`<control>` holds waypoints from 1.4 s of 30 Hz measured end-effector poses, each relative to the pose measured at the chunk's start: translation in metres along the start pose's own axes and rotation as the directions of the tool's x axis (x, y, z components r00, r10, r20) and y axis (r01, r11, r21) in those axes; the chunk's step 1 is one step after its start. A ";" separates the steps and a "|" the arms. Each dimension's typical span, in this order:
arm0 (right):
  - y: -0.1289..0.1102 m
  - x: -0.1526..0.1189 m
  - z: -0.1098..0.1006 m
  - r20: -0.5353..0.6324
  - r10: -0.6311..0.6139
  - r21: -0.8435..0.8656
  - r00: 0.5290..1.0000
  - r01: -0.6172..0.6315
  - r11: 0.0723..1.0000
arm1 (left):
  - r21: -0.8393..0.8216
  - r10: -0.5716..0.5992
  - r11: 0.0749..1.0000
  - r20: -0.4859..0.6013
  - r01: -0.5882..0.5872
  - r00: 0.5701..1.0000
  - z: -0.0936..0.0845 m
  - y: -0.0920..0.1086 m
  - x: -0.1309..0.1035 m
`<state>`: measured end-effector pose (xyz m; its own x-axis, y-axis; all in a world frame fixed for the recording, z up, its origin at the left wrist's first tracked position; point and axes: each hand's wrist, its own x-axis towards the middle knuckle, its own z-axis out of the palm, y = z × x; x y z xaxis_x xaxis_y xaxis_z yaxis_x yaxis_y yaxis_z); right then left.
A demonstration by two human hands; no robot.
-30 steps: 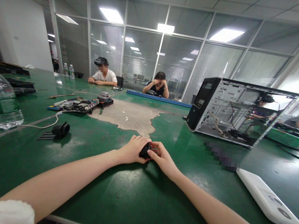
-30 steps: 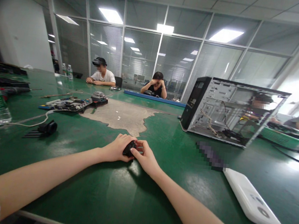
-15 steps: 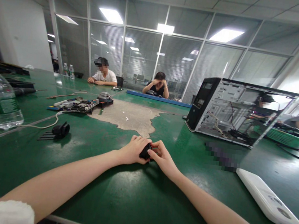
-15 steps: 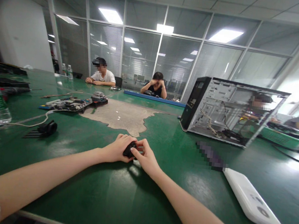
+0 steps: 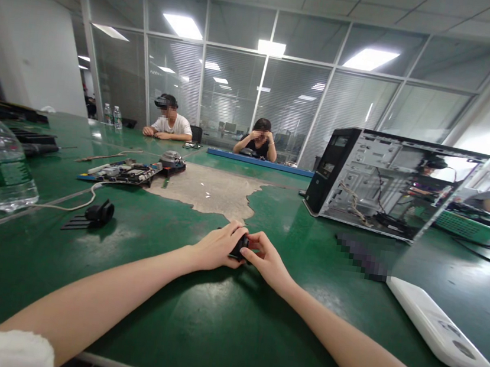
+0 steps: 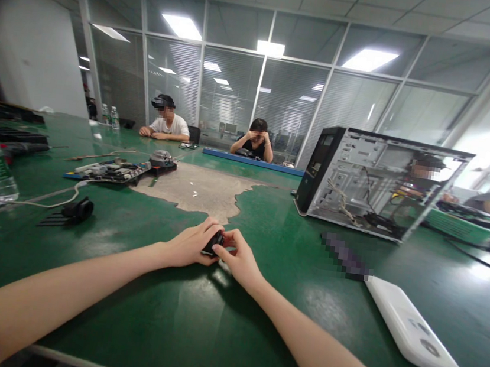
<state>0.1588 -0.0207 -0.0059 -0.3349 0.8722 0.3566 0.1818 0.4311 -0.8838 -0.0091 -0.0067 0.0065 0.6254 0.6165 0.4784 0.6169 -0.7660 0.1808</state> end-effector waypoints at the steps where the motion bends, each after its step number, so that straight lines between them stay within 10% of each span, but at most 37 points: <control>1: -0.001 0.000 0.000 -0.003 -0.008 -0.002 1.000 0.008 1.000 | -0.019 0.008 1.000 -0.002 -0.008 1.000 0.000 0.000 0.000; 42: -0.003 -0.002 0.000 0.022 -0.007 0.106 1.000 0.005 0.994 | -0.081 0.009 0.997 0.005 -0.009 1.000 -0.004 0.005 -0.003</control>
<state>0.1590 -0.0237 -0.0036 -0.3560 0.8639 0.3563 0.0809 0.4084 -0.9092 -0.0102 -0.0129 0.0097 0.6333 0.6102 0.4760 0.5705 -0.7837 0.2455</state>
